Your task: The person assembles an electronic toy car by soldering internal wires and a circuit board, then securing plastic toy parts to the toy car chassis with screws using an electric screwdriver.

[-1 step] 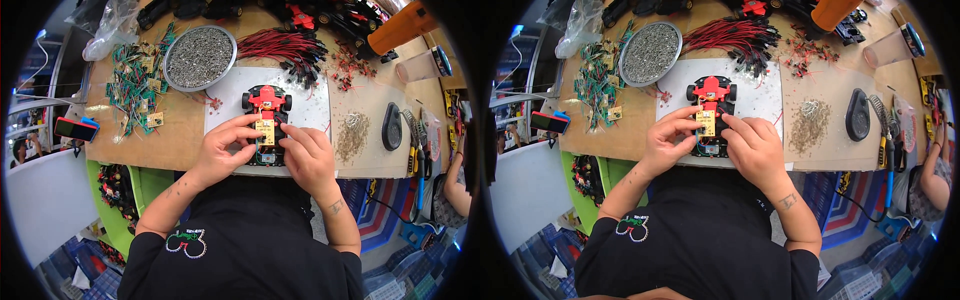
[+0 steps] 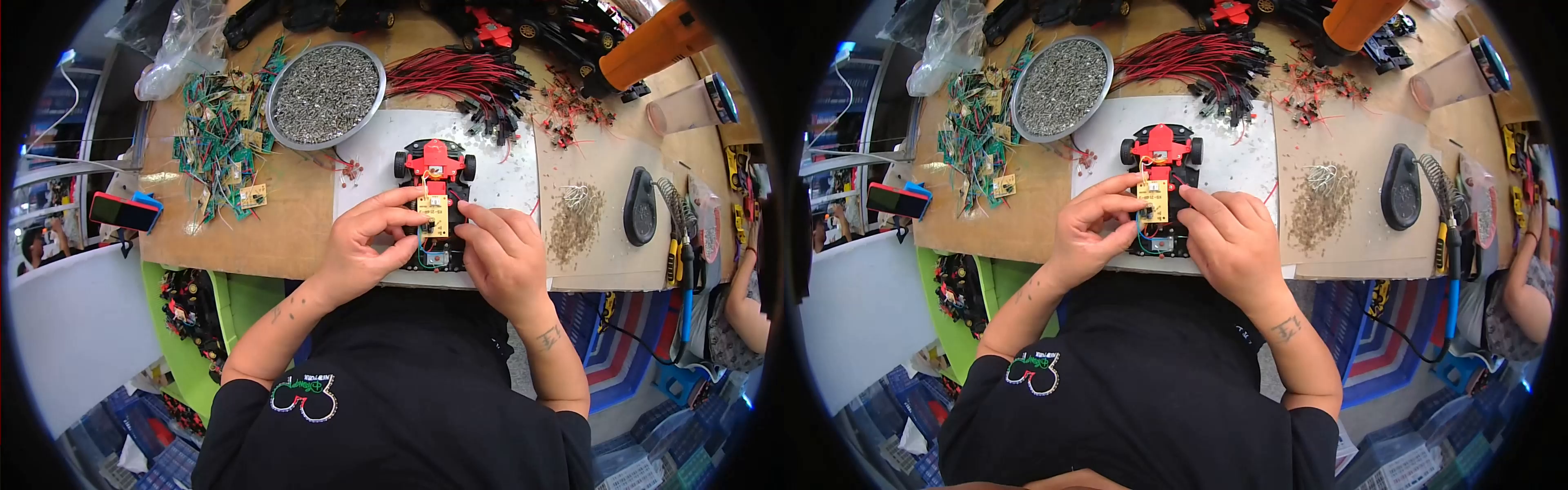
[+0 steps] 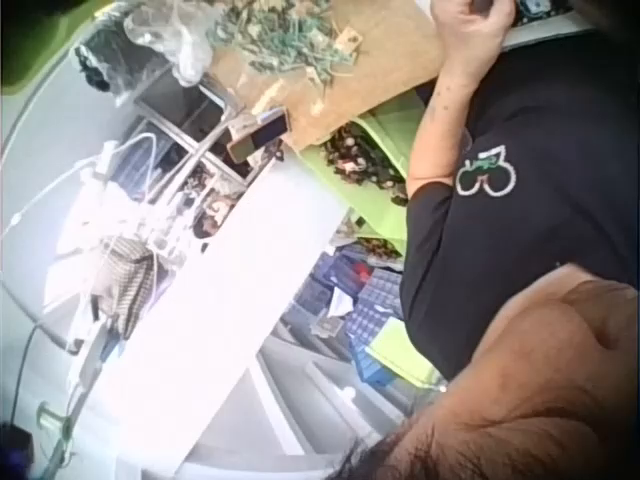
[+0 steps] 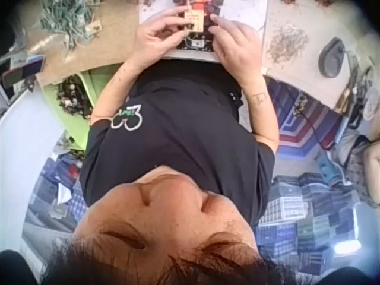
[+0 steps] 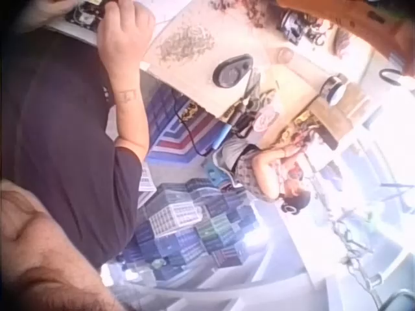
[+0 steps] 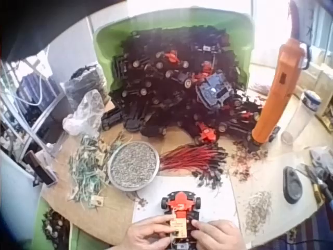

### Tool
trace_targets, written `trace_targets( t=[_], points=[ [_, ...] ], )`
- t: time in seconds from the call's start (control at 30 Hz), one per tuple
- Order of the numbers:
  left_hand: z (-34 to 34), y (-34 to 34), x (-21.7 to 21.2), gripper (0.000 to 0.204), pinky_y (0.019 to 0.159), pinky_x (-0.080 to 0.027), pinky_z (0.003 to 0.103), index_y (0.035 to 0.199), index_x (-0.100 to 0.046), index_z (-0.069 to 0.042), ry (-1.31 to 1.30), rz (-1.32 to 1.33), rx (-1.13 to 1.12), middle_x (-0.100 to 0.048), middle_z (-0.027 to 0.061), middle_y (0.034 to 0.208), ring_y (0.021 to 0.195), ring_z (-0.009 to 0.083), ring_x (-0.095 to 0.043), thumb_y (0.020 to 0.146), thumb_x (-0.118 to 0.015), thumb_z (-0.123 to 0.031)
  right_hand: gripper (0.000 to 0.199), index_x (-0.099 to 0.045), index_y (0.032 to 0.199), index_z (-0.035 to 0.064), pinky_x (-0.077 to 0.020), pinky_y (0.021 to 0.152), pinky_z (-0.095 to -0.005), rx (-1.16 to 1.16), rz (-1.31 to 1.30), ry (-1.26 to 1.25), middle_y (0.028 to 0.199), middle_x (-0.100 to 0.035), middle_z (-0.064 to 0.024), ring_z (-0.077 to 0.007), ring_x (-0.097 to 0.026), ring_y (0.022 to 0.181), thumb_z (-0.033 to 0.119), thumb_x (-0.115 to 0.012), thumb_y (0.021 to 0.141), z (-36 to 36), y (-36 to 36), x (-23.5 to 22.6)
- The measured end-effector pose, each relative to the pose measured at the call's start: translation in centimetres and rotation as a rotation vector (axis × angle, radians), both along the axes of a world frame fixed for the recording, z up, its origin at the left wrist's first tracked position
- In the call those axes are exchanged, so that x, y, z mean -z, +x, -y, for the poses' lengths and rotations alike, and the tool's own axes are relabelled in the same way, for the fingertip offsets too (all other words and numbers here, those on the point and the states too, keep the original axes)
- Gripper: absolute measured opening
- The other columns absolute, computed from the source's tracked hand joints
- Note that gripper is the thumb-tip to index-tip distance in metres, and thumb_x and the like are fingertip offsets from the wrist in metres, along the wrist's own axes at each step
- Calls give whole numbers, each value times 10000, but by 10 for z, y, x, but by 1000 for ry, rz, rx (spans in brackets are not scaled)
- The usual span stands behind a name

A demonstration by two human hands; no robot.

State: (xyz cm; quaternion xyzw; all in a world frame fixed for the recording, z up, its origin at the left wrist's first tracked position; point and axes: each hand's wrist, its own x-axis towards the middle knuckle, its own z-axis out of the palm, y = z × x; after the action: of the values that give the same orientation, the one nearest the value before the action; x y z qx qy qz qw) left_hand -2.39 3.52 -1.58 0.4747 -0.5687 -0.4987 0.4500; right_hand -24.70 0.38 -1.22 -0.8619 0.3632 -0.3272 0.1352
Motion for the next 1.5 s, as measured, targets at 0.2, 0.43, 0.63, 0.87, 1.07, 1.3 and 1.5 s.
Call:
trace_targets(
  t=[0.2,0.43,0.63,0.87,1.07,1.3,1.5],
  points=[
    [2,-5,-3,279,661,-511,223,1065,-709,-31,6,75,-13,-616,134,1303,663,62,-571,796,-687,40,302,-644,987,68,-483,814,-369,17,-10,14,1176,-652,-47,-211,-618,882,38,-696,691,-3,-1,3],
    [5,-5,-10,286,642,-518,228,1074,-703,-32,-53,150,12,-624,141,1288,668,73,-593,794,-692,30,280,-644,987,68,-477,802,-360,36,6,41,1169,-650,-43,-205,-608,838,32,-689,713,-5,0,4],
    [5,-9,-20,287,654,-534,248,1082,-695,-30,-71,294,3,-635,152,1271,703,105,-630,801,-687,26,298,-653,1038,62,-483,773,-364,37,35,71,1142,-648,-67,-238,-614,829,74,-722,748,-3,1,6],
    [8,-2,-22,265,723,-538,284,1068,-696,-21,-136,373,28,-643,164,1254,840,163,-658,810,-682,36,461,-669,1159,78,-492,686,-381,82,104,265,979,-621,-89,-271,-611,788,210,-805,739,11,21,-12],
    [54,48,-35,165,790,-488,378,952,-715,-67,-387,757,-151,-654,58,1039,901,281,-614,793,-739,-103,467,-673,1144,64,-503,697,-371,87,29,227,986,-611,-102,-273,-609,806,203,-821,723,11,19,-19],
    [93,63,-28,84,833,-378,430,865,-718,-134,-389,1073,-262,-603,21,924,962,254,-531,789,-740,-160,464,-682,1109,49,-504,664,-376,99,78,247,960,-609,-102,-266,-602,749,195,-837,696,10,24,-21],
    [91,64,-26,118,831,-400,408,920,-648,-88,-521,1089,-326,-648,41,879,902,257,-572,813,-698,-88,485,-670,1146,59,-524,726,-361,109,41,306,1004,-605,-128,-289,-622,842,175,-836,706,10,22,-21]
  ],
)
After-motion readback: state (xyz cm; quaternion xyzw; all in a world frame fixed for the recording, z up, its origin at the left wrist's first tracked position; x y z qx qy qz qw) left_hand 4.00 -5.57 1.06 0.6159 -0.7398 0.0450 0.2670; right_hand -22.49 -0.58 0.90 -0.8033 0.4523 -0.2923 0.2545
